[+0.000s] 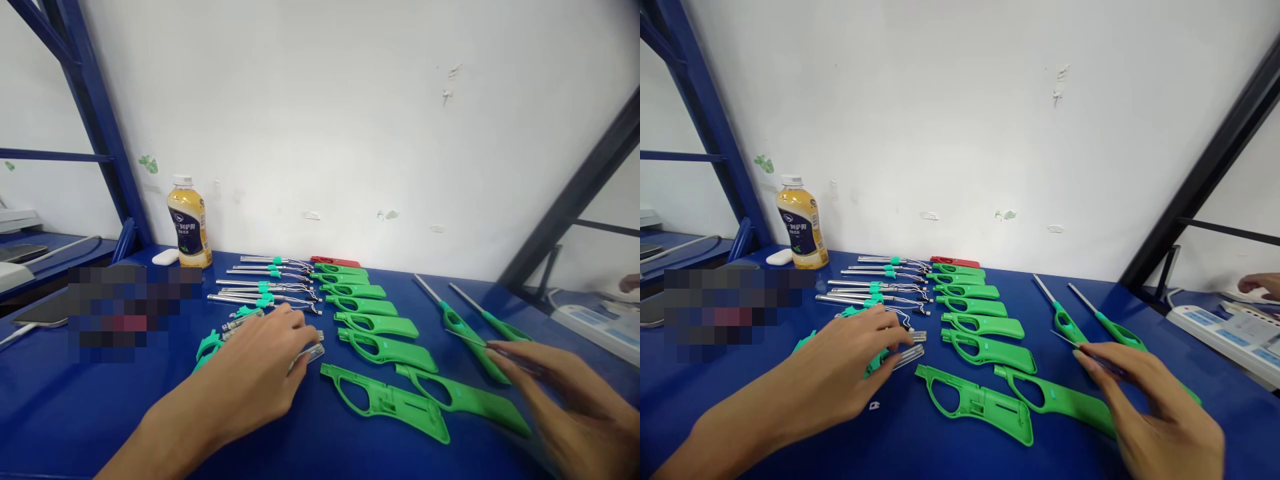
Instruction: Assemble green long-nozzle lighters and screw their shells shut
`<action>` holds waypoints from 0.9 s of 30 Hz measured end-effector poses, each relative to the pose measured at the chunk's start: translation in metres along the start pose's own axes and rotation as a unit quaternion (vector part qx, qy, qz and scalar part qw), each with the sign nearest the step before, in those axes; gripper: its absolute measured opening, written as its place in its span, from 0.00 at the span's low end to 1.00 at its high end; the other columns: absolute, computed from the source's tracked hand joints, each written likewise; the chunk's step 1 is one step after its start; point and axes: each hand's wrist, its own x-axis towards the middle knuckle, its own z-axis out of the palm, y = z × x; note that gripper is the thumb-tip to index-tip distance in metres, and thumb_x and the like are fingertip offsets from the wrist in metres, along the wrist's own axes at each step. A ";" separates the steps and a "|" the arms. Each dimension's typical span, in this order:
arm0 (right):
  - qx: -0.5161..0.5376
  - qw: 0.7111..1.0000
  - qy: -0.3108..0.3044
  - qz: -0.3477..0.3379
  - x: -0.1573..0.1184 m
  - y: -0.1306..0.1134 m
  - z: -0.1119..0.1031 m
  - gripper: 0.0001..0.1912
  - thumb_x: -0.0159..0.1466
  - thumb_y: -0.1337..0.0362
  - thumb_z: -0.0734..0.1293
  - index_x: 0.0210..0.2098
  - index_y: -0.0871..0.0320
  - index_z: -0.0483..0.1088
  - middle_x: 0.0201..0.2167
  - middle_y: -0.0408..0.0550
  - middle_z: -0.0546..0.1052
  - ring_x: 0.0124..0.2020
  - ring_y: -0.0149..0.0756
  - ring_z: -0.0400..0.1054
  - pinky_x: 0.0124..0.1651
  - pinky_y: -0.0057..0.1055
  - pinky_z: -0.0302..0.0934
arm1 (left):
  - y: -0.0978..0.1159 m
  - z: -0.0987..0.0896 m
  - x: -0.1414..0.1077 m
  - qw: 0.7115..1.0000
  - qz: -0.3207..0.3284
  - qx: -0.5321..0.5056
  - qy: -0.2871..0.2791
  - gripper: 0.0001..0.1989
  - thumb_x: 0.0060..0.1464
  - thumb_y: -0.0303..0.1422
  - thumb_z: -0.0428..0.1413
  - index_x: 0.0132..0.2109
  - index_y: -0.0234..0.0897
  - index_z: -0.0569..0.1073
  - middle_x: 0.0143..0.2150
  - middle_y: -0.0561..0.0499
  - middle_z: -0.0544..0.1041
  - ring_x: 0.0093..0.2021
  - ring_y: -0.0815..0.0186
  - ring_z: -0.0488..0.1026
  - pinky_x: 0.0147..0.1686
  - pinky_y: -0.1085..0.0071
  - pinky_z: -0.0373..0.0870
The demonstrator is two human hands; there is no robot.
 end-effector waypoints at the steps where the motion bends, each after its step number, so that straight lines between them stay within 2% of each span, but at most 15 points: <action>1: 0.002 1.000 -0.020 0.003 -0.001 -0.004 0.002 0.21 0.67 0.39 0.71 0.43 0.48 0.83 0.44 0.47 0.87 0.43 0.49 0.83 0.49 0.43 0.77 | 0.004 0.003 -0.001 1.000 0.003 0.000 -0.012 0.11 0.69 0.28 0.55 0.49 0.46 0.80 0.46 0.50 0.82 0.47 0.54 0.80 0.37 0.62 0.69; 4: -0.013 0.997 -0.075 -0.006 0.000 0.000 0.005 0.24 0.68 0.36 0.69 0.42 0.47 0.85 0.43 0.45 0.87 0.36 0.44 0.84 0.35 0.35 0.75 | 0.009 0.011 -0.001 0.999 0.010 0.004 -0.039 0.11 0.69 0.27 0.56 0.51 0.46 0.80 0.48 0.49 0.81 0.49 0.52 0.79 0.41 0.60 0.71; 6: -0.032 0.995 -0.089 -0.031 0.001 0.005 0.006 0.24 0.71 0.38 0.66 0.42 0.47 0.85 0.45 0.46 0.88 0.38 0.44 0.85 0.32 0.33 0.75 | 0.005 0.011 0.001 0.999 0.002 0.013 -0.045 0.14 0.70 0.26 0.53 0.53 0.46 0.80 0.48 0.49 0.81 0.47 0.54 0.80 0.39 0.62 0.70; 10: -0.046 0.984 -0.141 -0.098 0.001 0.014 0.008 0.21 0.75 0.45 0.63 0.46 0.47 0.84 0.49 0.47 0.88 0.49 0.48 0.86 0.42 0.35 0.80 | -0.019 0.001 0.003 0.997 -0.034 0.041 -0.047 0.15 0.72 0.25 0.50 0.48 0.45 0.81 0.44 0.49 0.82 0.40 0.56 0.81 0.34 0.64 0.68; 14: -0.041 0.972 -0.199 -0.118 -0.003 0.025 0.012 0.21 0.78 0.46 0.62 0.53 0.48 0.83 0.51 0.47 0.89 0.52 0.50 0.86 0.52 0.39 0.81 | -0.043 -0.014 0.002 0.994 -0.077 0.069 -0.039 0.16 0.76 0.32 0.48 0.47 0.44 0.81 0.45 0.47 0.84 0.43 0.53 0.82 0.38 0.62 0.71; 17: -0.049 0.969 -0.197 -0.140 -0.005 0.028 0.012 0.21 0.78 0.47 0.61 0.54 0.48 0.82 0.52 0.47 0.88 0.56 0.52 0.84 0.57 0.45 0.80 | -0.053 -0.019 -0.001 0.989 -0.108 0.093 -0.029 0.17 0.76 0.33 0.47 0.49 0.43 0.82 0.49 0.45 0.84 0.47 0.49 0.83 0.39 0.60 0.73; 20: -0.049 0.974 -0.153 -0.162 -0.007 0.018 0.009 0.18 0.78 0.49 0.63 0.52 0.46 0.82 0.52 0.45 0.88 0.58 0.52 0.83 0.57 0.47 0.80 | -0.063 -0.021 -0.002 0.984 -0.132 0.116 -0.028 0.17 0.75 0.31 0.47 0.51 0.43 0.82 0.51 0.42 0.84 0.49 0.48 0.83 0.38 0.60 0.75; 22: -0.032 0.974 -0.134 -0.180 -0.010 0.004 0.008 0.15 0.77 0.50 0.65 0.52 0.45 0.81 0.52 0.44 0.87 0.56 0.49 0.83 0.57 0.44 0.80 | -0.075 -0.022 0.000 0.981 -0.141 0.126 -0.041 0.15 0.76 0.30 0.49 0.52 0.42 0.81 0.50 0.43 0.84 0.49 0.50 0.83 0.40 0.60 0.78; 24: -0.005 0.967 -0.140 -0.214 -0.014 -0.015 0.009 0.13 0.76 0.52 0.67 0.54 0.45 0.80 0.52 0.42 0.87 0.57 0.45 0.83 0.58 0.38 0.79 | -0.088 -0.023 0.004 0.979 -0.144 0.132 -0.063 0.09 0.75 0.33 0.56 0.54 0.39 0.80 0.50 0.45 0.83 0.49 0.54 0.82 0.46 0.57 0.81; 25: 0.010 0.960 -0.147 -0.237 -0.016 -0.024 0.011 0.12 0.76 0.52 0.69 0.54 0.45 0.80 0.51 0.42 0.88 0.57 0.43 0.83 0.59 0.35 0.79 | -0.096 -0.024 0.007 0.978 -0.142 0.134 -0.075 0.12 0.73 0.38 0.61 0.57 0.37 0.78 0.54 0.45 0.81 0.50 0.56 0.82 0.49 0.56 0.82; 27: 0.033 0.942 -0.166 -0.288 -0.019 -0.041 0.015 0.12 0.75 0.52 0.70 0.54 0.44 0.81 0.48 0.40 0.89 0.55 0.42 0.84 0.58 0.31 0.79 | -0.109 -0.025 0.011 0.975 -0.141 0.141 -0.100 0.17 0.72 0.41 0.63 0.60 0.37 0.77 0.58 0.44 0.80 0.52 0.56 0.81 0.52 0.53 0.82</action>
